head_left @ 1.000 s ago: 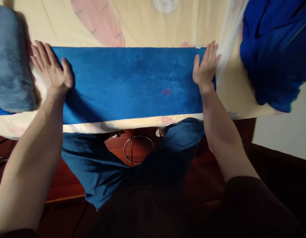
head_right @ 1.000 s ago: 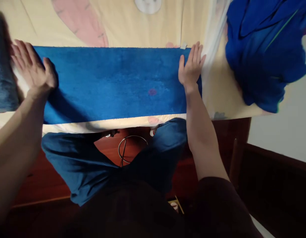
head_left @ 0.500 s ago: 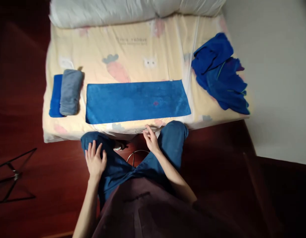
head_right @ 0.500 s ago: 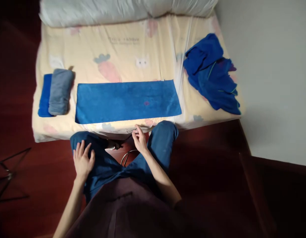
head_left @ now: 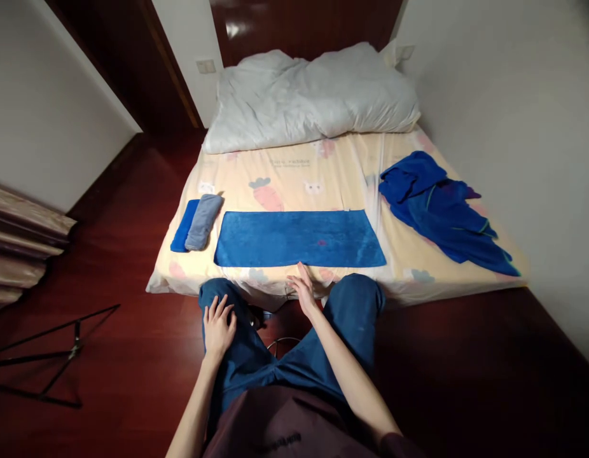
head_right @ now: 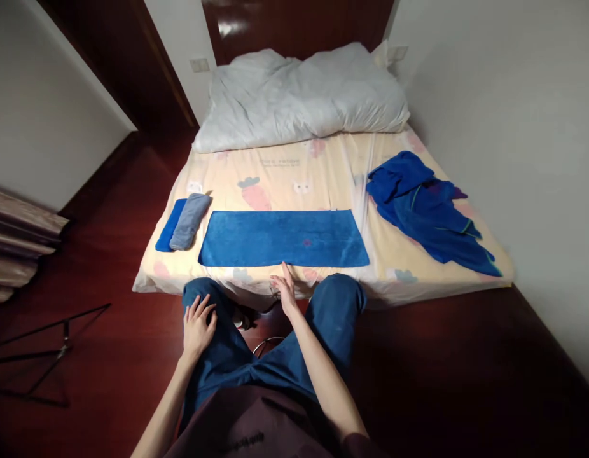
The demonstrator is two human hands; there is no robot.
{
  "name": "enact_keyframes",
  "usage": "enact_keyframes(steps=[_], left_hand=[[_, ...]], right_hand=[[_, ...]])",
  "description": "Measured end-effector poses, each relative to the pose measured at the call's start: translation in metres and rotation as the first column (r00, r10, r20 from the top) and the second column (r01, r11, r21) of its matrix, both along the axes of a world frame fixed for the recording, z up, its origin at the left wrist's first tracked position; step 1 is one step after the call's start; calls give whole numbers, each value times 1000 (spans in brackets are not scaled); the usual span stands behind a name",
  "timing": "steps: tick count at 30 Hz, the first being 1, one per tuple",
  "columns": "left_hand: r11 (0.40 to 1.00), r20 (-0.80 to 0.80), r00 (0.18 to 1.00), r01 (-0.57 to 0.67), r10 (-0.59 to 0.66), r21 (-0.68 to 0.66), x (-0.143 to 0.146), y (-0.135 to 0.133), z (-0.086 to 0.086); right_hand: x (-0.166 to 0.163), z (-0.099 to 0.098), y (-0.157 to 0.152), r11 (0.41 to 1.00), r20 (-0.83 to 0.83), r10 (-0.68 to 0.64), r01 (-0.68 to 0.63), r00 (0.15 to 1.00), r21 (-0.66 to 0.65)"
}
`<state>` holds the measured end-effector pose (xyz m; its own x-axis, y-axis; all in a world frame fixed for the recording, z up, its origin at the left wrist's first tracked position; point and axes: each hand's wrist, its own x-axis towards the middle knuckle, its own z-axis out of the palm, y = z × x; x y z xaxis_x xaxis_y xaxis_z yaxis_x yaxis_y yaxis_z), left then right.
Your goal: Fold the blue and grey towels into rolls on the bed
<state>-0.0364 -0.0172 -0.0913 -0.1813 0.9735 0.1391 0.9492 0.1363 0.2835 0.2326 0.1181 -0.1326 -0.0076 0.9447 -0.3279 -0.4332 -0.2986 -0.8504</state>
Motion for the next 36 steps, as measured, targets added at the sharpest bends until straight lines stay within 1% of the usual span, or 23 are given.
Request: enact_keyframes(steps=[3, 9, 12, 14, 17, 21, 23, 26, 28, 29, 31, 33, 34, 36], left_hand=[[1000, -9, 1000, 7, -7, 7, 0, 1, -2], [1000, -34, 999, 15, -15, 0, 2, 9, -2], [1000, -35, 999, 13, -13, -6, 3, 11, 1], [1000, -33, 999, 10, -11, -12, 4, 12, 3], [1000, -40, 999, 23, -24, -19, 4, 14, 5], [998, -63, 996, 65, -65, 5, 0, 22, 0], [996, -66, 994, 83, -82, 15, -3, 28, -3], [994, -20, 994, 109, -109, 19, -5, 45, -2], [992, 47, 991, 120, -122, 28, -2, 67, 5], [991, 79, 988, 133, -135, 33, 1, 82, 10], [981, 111, 975, 188, -192, 44, 15, 123, 24], [942, 102, 936, 336, -336, 21, 37, 179, 39], [920, 87, 916, 393, -392, 4, 50, 210, 46], [871, 42, 875, 485, -483, -73, 78, 278, 56]], right_hand=[[-2, 2, 1, 998, -43, -37, 35, 998, -45], [-11, 6, 14, 995, -149, -45, 32, 988, -90], [-14, 5, 23, 996, -167, -39, 25, 985, -83], [-16, 4, 26, 997, -133, -40, 32, 990, -64], [-20, 1, 25, 996, -52, -79, 77, 996, -38], [-26, -3, 19, 989, 38, -146, 147, 988, -9], [-28, -4, 18, 986, 61, -163, 162, 985, 22], [-30, -5, 18, 987, 63, -144, 139, 988, 74], [-31, -7, 18, 988, 66, -118, 111, 991, 106], [-30, -8, 19, 988, 75, -108, 99, 991, 118], [-30, -10, 19, 988, 104, -98, 84, 990, 130], [-29, -12, 19, 988, 133, -99, 82, 986, 131], [-29, -13, 18, 988, 144, -102, 83, 984, 131], [-28, -14, 17, 988, 155, -106, 87, 982, 128]])
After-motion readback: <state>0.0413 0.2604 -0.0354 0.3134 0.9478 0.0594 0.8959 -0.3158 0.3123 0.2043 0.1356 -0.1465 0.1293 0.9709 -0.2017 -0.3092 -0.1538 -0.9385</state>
